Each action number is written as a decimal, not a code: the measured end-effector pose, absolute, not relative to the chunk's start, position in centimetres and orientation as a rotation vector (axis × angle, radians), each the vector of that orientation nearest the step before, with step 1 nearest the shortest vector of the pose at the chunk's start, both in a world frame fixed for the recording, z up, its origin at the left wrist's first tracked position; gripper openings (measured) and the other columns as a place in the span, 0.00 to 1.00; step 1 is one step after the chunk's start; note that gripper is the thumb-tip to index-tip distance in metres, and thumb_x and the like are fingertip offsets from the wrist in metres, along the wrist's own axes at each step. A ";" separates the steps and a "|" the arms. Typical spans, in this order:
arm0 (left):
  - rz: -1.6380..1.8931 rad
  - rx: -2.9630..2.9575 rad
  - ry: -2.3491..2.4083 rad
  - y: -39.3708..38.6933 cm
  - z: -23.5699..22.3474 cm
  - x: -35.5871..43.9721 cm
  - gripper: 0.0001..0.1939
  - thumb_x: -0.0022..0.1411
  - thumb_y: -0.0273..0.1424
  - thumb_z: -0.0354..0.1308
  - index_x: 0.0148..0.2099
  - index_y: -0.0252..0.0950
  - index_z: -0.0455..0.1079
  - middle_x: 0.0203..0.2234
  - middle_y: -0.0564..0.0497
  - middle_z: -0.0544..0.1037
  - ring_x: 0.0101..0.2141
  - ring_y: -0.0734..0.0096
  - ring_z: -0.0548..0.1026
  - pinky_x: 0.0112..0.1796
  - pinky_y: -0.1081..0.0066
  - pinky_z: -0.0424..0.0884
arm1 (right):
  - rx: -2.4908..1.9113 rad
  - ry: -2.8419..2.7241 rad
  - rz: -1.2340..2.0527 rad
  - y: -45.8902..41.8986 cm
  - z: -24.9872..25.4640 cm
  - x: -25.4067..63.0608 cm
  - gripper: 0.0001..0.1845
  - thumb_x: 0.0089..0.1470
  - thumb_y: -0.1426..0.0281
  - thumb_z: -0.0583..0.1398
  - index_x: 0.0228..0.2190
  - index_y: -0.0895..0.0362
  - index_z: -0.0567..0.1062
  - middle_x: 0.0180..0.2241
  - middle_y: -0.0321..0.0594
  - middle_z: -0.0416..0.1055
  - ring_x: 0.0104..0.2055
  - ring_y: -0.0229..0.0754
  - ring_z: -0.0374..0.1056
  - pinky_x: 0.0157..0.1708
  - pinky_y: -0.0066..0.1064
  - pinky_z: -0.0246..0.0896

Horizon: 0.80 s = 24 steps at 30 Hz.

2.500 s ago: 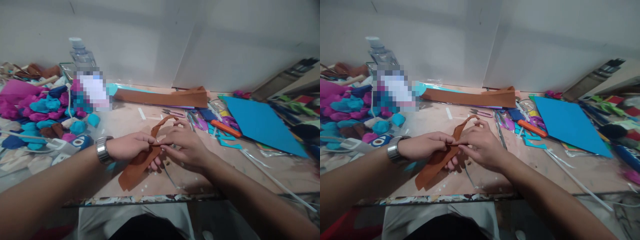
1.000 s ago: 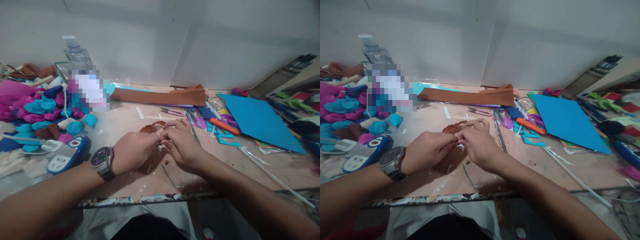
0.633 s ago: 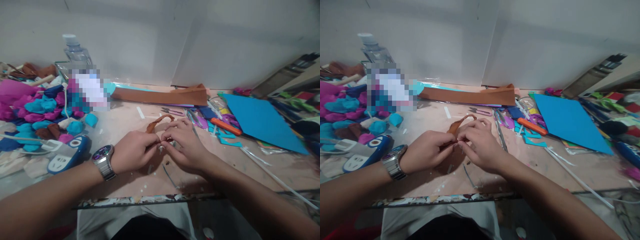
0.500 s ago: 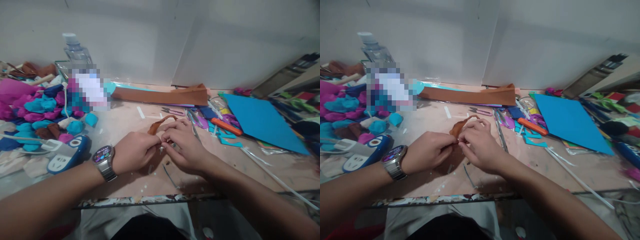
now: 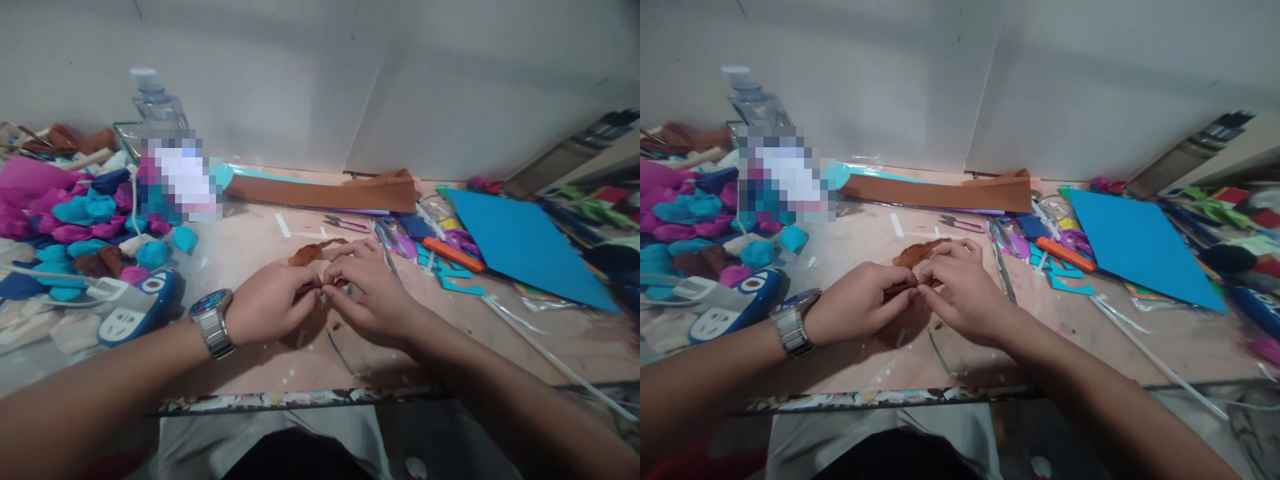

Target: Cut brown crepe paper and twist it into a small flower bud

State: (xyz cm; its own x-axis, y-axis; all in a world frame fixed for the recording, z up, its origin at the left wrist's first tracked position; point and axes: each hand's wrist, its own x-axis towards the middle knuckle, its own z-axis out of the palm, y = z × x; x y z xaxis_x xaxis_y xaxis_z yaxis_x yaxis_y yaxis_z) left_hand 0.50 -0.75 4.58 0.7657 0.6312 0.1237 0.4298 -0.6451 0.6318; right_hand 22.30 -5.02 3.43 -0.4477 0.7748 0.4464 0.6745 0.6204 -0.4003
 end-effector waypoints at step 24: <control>0.197 1.709 0.569 0.2 4.8 0.2 0.16 0.73 0.31 0.49 0.39 0.33 0.77 0.32 0.49 0.82 0.32 0.72 0.78 0.39 0.71 0.73 | -1.136 -2.214 0.261 -5.0 3.8 22.8 0.02 0.61 0.72 0.60 0.34 0.53 0.73 0.37 0.37 0.77 0.47 0.47 0.68 0.54 0.46 0.50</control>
State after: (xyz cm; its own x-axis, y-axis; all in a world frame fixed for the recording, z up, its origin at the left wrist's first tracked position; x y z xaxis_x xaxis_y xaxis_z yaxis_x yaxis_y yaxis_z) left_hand 0.17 0.25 4.83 0.8632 0.4726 -0.1776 0.2610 -0.1168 0.9582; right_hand 22.79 -4.96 3.81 -0.4310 0.7865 0.4424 0.6618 0.6088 -0.4375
